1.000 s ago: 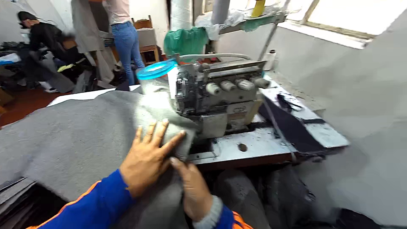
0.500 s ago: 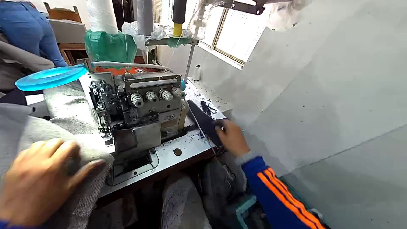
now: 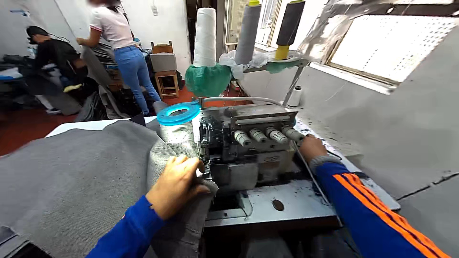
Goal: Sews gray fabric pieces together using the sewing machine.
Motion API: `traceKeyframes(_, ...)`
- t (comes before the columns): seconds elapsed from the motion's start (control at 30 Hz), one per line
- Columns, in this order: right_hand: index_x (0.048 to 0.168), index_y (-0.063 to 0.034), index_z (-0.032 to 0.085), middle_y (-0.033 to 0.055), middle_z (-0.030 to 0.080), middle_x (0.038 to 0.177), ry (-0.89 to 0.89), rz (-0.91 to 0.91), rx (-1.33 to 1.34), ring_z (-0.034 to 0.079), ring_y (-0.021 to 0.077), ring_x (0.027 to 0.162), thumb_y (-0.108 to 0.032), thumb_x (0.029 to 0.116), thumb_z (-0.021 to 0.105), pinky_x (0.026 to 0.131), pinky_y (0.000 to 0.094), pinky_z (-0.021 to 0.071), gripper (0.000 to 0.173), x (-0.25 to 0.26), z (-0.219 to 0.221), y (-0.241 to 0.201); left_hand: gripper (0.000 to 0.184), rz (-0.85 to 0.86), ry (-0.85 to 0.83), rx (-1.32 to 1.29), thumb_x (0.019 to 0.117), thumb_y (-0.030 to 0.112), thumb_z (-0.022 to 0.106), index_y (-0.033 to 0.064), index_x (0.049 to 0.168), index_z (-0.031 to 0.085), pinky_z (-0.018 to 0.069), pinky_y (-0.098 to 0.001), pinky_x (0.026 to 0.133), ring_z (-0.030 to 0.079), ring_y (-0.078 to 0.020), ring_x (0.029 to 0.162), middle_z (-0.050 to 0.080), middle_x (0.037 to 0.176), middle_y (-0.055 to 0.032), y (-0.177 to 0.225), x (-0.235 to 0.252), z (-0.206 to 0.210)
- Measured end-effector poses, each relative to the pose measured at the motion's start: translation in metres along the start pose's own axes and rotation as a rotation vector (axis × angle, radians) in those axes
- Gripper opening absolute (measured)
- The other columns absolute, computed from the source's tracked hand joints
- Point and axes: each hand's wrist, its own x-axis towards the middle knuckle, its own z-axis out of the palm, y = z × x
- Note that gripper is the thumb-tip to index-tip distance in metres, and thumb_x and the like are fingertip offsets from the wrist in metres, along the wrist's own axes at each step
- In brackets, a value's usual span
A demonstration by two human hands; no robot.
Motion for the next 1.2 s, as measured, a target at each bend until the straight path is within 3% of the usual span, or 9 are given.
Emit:
traceKeyframes(0.1,0.119,0.0105,0.063,0.0437,0.057,0.117,0.185,-0.183,0.140,0.051,0.0671,0.113,-0.004,0.0947,0.066,0.090,0.0836,0.0349,0.028,-0.024,-0.010,0.013,0.037,-0.007,-0.183,-0.052,0.0905,0.034,0.076,0.0009,0.107,0.068,0.0526,-0.0532,0.081,0.069,-0.0318,0.082,0.069,0.082,-0.0119,0.000,0.011,-0.017)
traceKeyframes(0.2,0.123,0.0112,0.052,0.0352,0.063,0.094,0.371,-0.252,0.319,0.063,0.0560,0.085,0.000,0.0938,0.063,0.071,0.0745,0.0466,0.034,-0.094,-0.035,0.006,0.026,0.026,-0.207,-0.054,0.0915,0.030,0.075,0.0068,0.101,0.071,0.0539,-0.0430,0.075,0.066,-0.0211,0.074,0.066,0.075,-0.0043,-0.003,0.008,-0.034)
traceKeyframes(0.33,0.135,-0.0035,0.040,-0.0030,0.070,0.094,0.305,-0.296,0.719,0.068,0.0056,0.079,-0.008,0.0796,0.072,0.070,0.0299,0.0600,0.064,-0.214,-0.043,-0.045,0.015,0.111,-0.171,-0.214,0.0938,0.027,0.070,0.0139,0.088,0.073,0.0521,-0.0204,0.071,0.062,-0.0017,0.078,0.065,0.082,0.0061,0.000,-0.005,-0.050)
traceKeyframes(0.37,0.138,0.0000,0.040,-0.0046,0.072,0.096,0.245,-0.370,0.825,0.070,0.0016,0.083,-0.006,0.0789,0.074,0.074,0.0262,0.0610,0.069,-0.235,-0.035,-0.066,0.014,0.120,-0.144,-0.271,0.0947,0.026,0.069,0.0136,0.088,0.073,0.0528,-0.0157,0.070,0.063,0.0021,0.076,0.067,0.082,0.0075,0.004,-0.007,-0.051)
traceKeyframes(0.57,0.111,0.0082,0.068,0.0106,0.074,0.098,0.095,-0.440,1.184,0.072,0.0087,0.093,-0.005,0.0942,0.062,0.086,0.0265,0.0586,0.022,-0.240,0.040,-0.173,0.016,0.163,0.105,-0.386,0.0953,0.026,0.069,0.0137,0.089,0.077,0.0542,-0.0110,0.069,0.064,0.0043,0.076,0.069,0.084,0.0089,0.026,-0.015,-0.052)
traceKeyframes(0.67,0.109,0.0108,0.068,0.0126,0.073,0.097,0.055,-0.591,1.233,0.069,0.0044,0.092,-0.001,0.0996,0.047,0.086,0.0198,0.0545,0.026,-0.246,0.041,-0.194,0.010,0.071,0.169,-0.438,0.0887,0.024,0.076,0.0143,0.086,0.075,0.0584,-0.0169,0.080,0.069,-0.0014,0.092,0.073,0.101,0.0058,0.024,-0.021,-0.050)
traceKeyframes(0.83,0.112,0.0121,0.061,0.0115,0.069,0.099,-0.067,-0.571,1.290,0.066,0.0029,0.097,0.001,0.0977,0.045,0.089,0.0182,0.0522,0.024,-0.251,0.039,-0.204,0.008,-0.007,0.123,-0.586,0.0849,0.009,0.078,0.0087,0.088,0.072,0.0587,-0.0183,0.068,0.071,-0.0037,0.075,0.076,0.084,0.0020,0.019,-0.026,-0.048)
traceKeyframes(1.03,0.092,-0.0051,0.048,-0.0063,0.058,0.070,-0.022,-0.318,1.525,0.059,-0.0034,0.065,0.005,0.0917,0.055,0.062,0.0155,0.0503,0.012,-0.247,0.048,-0.204,0.010,-0.017,0.233,-0.484,0.0841,0.012,0.079,0.0113,0.087,0.070,0.0517,-0.0142,0.055,0.062,0.0011,0.061,0.069,0.072,0.0069,0.019,-0.021,-0.034)
traceKeyframes(1.2,0.095,0.0061,0.067,-0.0021,0.062,0.075,-0.086,-0.402,1.340,0.057,-0.0041,0.071,-0.020,0.1000,0.051,0.066,0.0182,0.0479,0.031,-0.266,0.084,-0.192,0.010,-0.111,0.254,-0.325,0.0849,0.016,0.078,0.0127,0.090,0.070,0.0478,-0.0180,0.054,0.058,0.0007,0.058,0.065,0.070,0.0080,-0.004,-0.015,-0.006)
